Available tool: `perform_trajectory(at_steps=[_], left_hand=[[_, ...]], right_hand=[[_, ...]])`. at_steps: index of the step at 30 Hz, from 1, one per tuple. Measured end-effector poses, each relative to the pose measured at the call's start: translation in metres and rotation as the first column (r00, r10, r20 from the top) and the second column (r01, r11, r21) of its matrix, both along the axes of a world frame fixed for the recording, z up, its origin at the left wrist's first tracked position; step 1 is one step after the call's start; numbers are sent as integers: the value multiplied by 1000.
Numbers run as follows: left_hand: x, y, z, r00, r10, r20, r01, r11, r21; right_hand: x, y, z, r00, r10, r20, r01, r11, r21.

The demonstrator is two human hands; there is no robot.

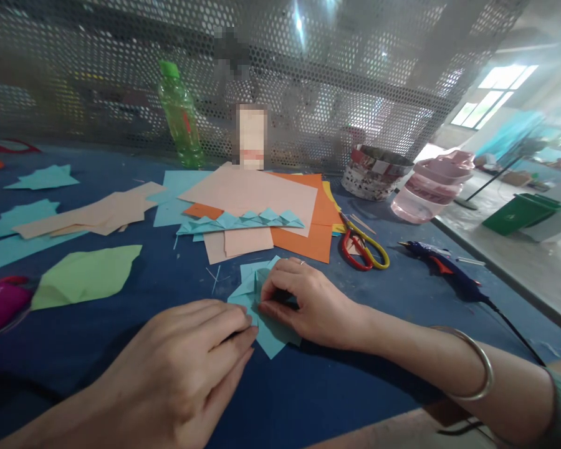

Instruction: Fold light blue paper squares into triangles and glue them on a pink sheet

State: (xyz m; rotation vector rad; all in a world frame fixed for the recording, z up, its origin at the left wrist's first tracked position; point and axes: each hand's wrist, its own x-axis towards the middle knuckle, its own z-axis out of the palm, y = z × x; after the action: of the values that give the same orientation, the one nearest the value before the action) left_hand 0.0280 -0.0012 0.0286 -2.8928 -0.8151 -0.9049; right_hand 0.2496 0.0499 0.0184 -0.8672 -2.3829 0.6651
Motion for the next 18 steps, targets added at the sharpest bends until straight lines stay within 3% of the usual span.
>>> perform_trajectory(at_steps=[18], left_hand=[[-2, -2, -5, 999, 27, -31, -27, 1000, -6]], right_hand=[[-3, -2, -3, 1000, -4, 4, 4, 999, 38]])
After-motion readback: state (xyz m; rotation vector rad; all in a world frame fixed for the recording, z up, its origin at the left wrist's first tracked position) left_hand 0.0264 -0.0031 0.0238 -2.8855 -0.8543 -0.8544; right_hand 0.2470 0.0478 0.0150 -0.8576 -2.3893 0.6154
